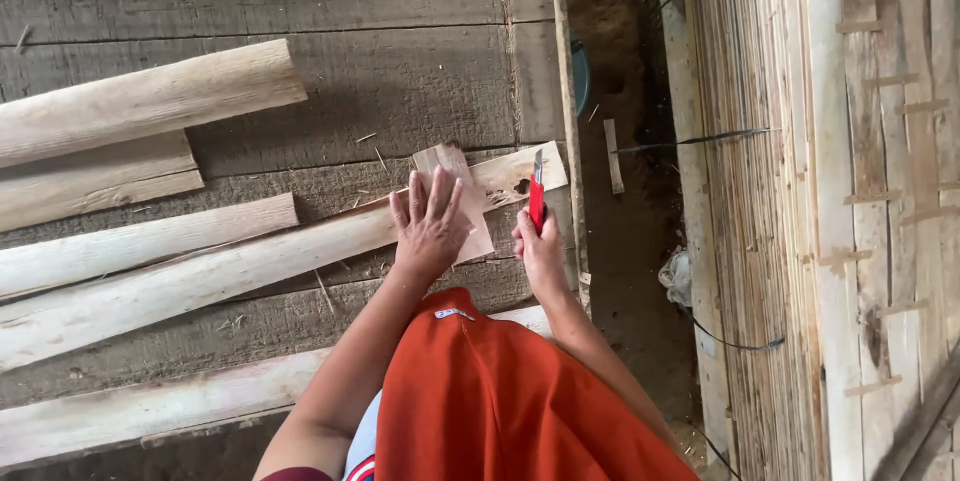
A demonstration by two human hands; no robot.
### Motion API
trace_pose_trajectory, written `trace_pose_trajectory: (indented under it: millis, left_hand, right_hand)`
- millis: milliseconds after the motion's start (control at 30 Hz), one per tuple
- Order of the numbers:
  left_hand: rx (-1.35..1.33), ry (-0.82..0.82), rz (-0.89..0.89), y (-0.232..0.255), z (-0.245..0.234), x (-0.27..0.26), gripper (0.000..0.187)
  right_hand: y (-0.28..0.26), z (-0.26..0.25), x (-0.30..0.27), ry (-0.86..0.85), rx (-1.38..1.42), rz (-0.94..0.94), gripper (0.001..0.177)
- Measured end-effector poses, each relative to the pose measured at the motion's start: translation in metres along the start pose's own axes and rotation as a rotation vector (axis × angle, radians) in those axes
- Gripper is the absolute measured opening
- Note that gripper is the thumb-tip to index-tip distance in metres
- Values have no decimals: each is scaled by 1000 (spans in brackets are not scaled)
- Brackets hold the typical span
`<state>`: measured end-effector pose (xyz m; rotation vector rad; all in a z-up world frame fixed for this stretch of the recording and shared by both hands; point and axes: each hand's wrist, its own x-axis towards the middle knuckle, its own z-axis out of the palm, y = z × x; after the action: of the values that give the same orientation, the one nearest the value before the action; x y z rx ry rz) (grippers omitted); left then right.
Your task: Cutting thin strips of wood or bark using a utility knife on a workshop floor.
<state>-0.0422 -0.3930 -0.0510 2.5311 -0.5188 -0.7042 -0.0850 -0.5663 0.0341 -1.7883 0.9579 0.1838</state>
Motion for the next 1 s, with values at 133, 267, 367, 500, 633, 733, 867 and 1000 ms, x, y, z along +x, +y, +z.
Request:
trace_pose_trajectory:
  millis: [133,267,367,500,633,733,867,1000]
  left_hand:
    - [10,-29,-56,1,9,6,88]
    - [-28,-104,-72,1,0,9,93]
    - [-31,-140,-86,3,-3,8,98]
    - [-44,-153,-85,4,-7,9,103]
    - [-38,-184,-107,4,-5,10,101]
    - [-26,-185,-102,3,-5,11,102]
    - [-13,-205,-113,6,-1,12,100]
    - [10,-246,-143,10,-13,14,98]
  right_hand:
    - [14,-10,18,9,18,-56,35]
    - [-26,-20,9,-101,317,-50,44]
    - [-19,-26,21,-140,410,-52,36]
    - [-48,-25,18,-235,463,-27,38]
    - [-49,-19,24,-211,219,-29,38]
    - [-56,-15,20,-211,-123,-69,37]
    - [-33,3,21,-259,-615,-134,36]
    - [-44,24,17,-305,-915,-265,57]
